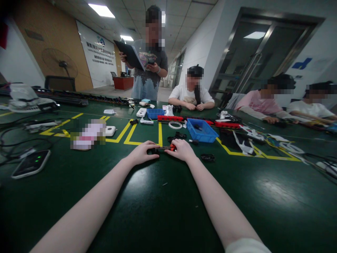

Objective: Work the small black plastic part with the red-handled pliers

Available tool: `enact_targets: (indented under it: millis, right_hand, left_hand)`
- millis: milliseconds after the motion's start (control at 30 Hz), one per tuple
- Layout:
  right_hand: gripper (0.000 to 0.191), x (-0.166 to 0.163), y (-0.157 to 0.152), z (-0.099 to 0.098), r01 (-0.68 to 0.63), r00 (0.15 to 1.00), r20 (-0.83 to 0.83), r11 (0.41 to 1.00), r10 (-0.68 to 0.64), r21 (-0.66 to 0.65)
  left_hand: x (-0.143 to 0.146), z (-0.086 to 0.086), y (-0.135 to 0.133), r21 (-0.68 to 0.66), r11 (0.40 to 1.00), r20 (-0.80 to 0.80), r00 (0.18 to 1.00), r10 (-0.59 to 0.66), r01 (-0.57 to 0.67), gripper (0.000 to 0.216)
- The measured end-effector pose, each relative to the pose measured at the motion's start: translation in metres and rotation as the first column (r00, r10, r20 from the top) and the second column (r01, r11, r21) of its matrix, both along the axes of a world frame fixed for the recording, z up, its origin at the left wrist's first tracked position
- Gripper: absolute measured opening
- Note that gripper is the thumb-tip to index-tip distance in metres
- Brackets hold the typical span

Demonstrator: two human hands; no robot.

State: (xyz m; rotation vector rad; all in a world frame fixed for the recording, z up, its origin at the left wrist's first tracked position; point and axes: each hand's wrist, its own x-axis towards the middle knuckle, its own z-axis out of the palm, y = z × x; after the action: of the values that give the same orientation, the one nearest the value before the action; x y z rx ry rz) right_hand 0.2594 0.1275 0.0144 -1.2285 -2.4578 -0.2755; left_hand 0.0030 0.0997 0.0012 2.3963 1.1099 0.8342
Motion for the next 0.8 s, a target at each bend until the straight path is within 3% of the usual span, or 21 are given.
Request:
enact_targets:
  millis: [800]
  right_hand:
    - [0.036, 0.001, -0.0001, 0.0002, 0.0, 1.0, 0.004, 1.0, -0.001, 0.021]
  left_hand:
    - [0.0005, -0.0002, 0.0011, -0.024, 0.999, 0.028, 0.999, 0.022, -0.021, 0.051]
